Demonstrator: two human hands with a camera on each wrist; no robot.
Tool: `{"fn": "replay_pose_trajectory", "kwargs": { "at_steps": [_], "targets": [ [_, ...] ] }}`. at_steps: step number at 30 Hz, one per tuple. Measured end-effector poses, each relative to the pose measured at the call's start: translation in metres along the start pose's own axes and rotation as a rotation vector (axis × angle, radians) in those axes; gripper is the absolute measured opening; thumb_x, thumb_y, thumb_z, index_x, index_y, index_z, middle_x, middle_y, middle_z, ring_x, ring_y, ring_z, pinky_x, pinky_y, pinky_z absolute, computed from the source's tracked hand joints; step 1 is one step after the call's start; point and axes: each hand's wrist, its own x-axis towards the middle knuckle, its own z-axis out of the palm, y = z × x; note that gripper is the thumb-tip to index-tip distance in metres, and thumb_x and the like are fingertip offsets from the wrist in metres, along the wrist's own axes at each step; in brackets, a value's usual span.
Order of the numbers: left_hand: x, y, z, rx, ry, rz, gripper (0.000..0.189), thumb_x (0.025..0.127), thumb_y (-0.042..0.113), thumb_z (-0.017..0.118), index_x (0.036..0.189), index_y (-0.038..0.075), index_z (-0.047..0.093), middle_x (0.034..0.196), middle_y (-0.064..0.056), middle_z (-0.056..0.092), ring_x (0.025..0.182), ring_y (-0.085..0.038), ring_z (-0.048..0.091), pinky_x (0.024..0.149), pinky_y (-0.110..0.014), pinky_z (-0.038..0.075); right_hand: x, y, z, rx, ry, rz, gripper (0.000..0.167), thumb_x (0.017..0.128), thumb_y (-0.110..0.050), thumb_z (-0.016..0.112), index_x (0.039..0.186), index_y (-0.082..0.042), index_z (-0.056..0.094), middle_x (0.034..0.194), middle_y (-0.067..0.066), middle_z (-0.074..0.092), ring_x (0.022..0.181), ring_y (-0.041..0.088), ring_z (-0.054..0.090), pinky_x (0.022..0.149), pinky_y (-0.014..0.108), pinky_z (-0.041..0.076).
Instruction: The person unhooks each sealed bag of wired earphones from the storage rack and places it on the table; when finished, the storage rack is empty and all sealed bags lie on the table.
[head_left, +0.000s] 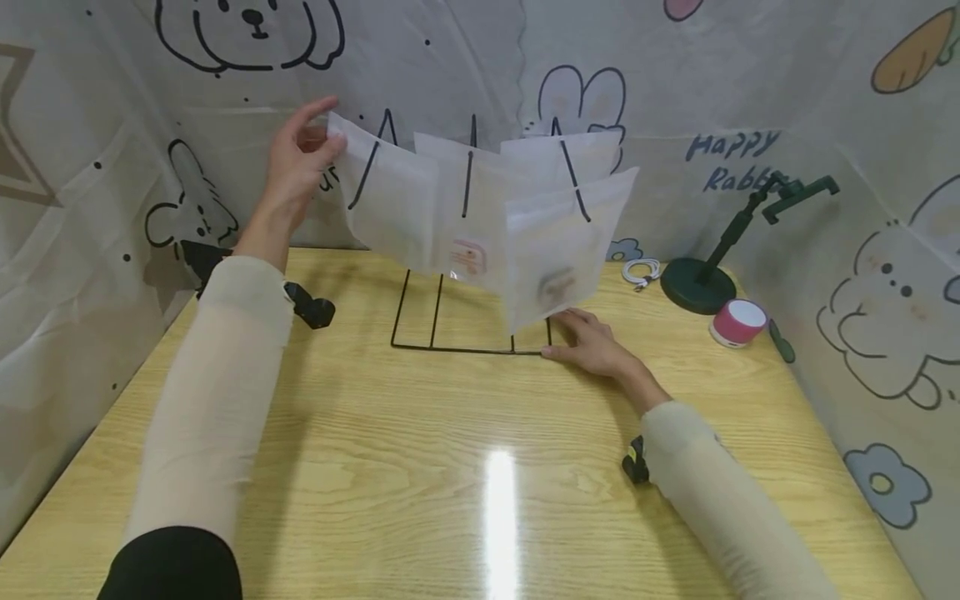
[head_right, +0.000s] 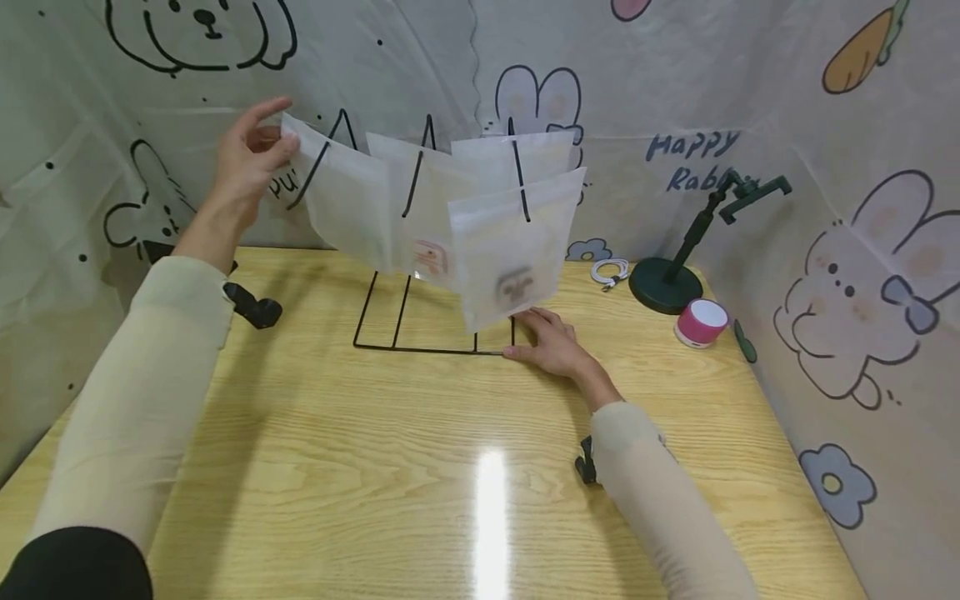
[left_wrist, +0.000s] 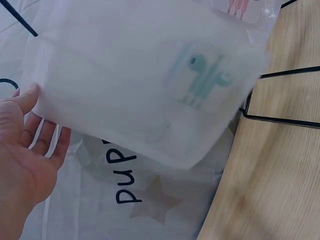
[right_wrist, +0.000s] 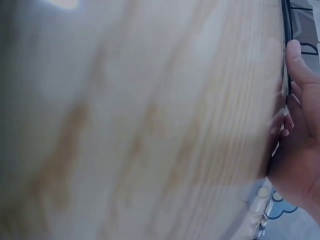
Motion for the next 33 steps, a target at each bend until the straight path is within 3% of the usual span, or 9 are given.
{"fn": "replay_pose_trajectory", "kwargs": {
  "at_steps": [9, 14, 21, 28, 33],
  "targets": [
    [-0.01, -0.002, -0.011, -0.106, 0.02, 0.029, 0.047, 0.096, 0.004, 0.073, 0.137, 0.025, 0.069, 0.105, 0.002, 0.063, 0.1, -0.013, 0.059, 0.098, -0.029, 0.045, 0.0, 0.006, 0.003, -0.001, 0.015, -0.012, 0.084, 0.099, -0.055, 0.065, 0.164, -0.014, 0.033, 0.171, 0.019, 0.02, 0.157, 0.045, 0.008, 0.12, 0.07, -0.003],
    [-0.017, -0.006, -0.02, -0.172, 0.011, 0.003, 0.042, 0.091, 0.009, 0.08, 0.129, 0.023, 0.074, 0.104, 0.0, 0.07, 0.105, -0.017, 0.063, 0.101, -0.031, 0.046, -0.001, 0.002, 0.002, -0.014, 0.01, -0.012, 0.081, 0.101, -0.049, 0.065, 0.164, -0.01, 0.032, 0.171, 0.02, 0.018, 0.157, 0.044, 0.008, 0.12, 0.07, -0.001],
    [-0.026, -0.016, -0.03, -0.304, 0.002, 0.074, 0.044, 0.081, 0.007, 0.088, 0.123, 0.014, 0.077, 0.098, -0.004, 0.079, 0.099, -0.02, 0.071, 0.087, -0.027, 0.053, -0.001, 0.0, 0.002, -0.02, 0.012, -0.019, 0.08, 0.101, -0.047, 0.066, 0.165, -0.013, 0.031, 0.172, 0.017, 0.017, 0.157, 0.043, 0.008, 0.121, 0.069, 0.0],
    [-0.044, -0.017, -0.031, -0.35, -0.022, 0.103, 0.044, 0.08, 0.006, 0.09, 0.121, 0.012, 0.076, 0.097, -0.006, 0.078, 0.09, -0.019, 0.071, 0.075, -0.027, 0.055, -0.001, 0.004, 0.005, -0.005, 0.018, -0.024, 0.081, 0.099, -0.054, 0.065, 0.163, -0.013, 0.036, 0.171, 0.018, 0.02, 0.157, 0.044, 0.009, 0.121, 0.07, 0.001],
    [-0.059, -0.012, -0.032, -0.36, -0.032, 0.127, 0.043, 0.08, 0.005, 0.089, 0.121, 0.01, 0.076, 0.102, -0.008, 0.078, 0.091, -0.022, 0.072, 0.073, -0.026, 0.058, -0.001, 0.002, 0.001, -0.013, 0.017, -0.032, 0.078, 0.101, -0.048, 0.066, 0.164, -0.015, 0.034, 0.171, 0.018, 0.02, 0.156, 0.046, 0.01, 0.12, 0.071, 0.002]
  ]
}}
